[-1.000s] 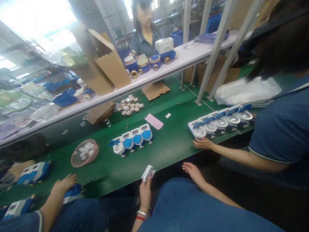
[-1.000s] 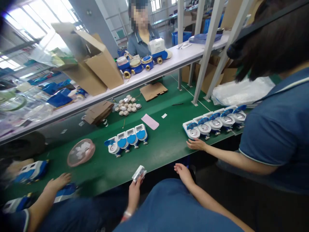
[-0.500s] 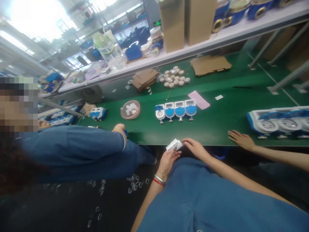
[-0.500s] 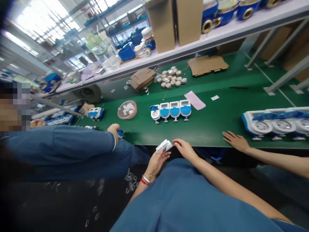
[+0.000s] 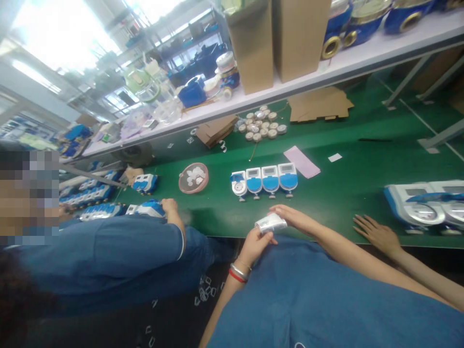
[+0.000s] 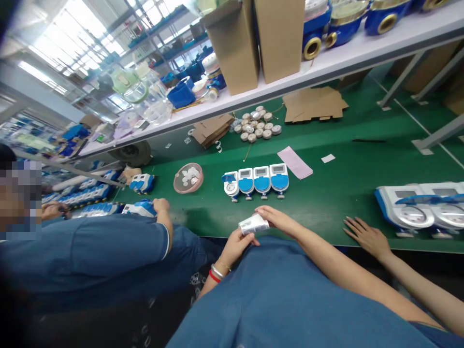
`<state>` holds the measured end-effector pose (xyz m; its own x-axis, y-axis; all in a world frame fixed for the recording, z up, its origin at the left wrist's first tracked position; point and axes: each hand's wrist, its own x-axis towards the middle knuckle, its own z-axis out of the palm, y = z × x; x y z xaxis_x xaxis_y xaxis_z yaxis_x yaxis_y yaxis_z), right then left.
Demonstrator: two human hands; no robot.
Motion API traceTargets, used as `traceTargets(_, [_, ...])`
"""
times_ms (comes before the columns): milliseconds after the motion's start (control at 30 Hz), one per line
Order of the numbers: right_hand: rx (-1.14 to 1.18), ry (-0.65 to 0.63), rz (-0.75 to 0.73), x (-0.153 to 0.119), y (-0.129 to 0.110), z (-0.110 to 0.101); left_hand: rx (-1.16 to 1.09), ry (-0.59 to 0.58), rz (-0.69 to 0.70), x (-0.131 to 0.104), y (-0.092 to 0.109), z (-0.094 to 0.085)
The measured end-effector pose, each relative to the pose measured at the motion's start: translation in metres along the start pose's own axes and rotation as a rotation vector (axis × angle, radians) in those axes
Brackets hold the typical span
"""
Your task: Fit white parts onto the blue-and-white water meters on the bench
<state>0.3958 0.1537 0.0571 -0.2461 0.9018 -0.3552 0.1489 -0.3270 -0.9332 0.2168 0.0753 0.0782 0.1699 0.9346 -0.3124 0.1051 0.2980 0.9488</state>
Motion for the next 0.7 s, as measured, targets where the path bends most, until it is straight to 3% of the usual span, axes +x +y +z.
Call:
traceTargets(233, [-0.025,-0.083,-0.066,0.064,-0.023,-0.034,-0.459,0.253,-0.024,0.08,-0.005,0.019])
traceTargets(500, [-0.055,-0.058,-0.103,0.077,-0.039,-0.06,-0.467,0.137,-0.157,0.127,0.015,0.038])
traceTargets(600, [-0.07,0.01,-0.133,0.075,-0.044,-0.076,-0.431,0.108,-0.224,0.14,0.013,0.041])
traceTargets(700, [-0.055,-0.012,-0.145,0.078,-0.042,-0.086,-0.364,0.135,-0.32,0.162,0.005,0.042])
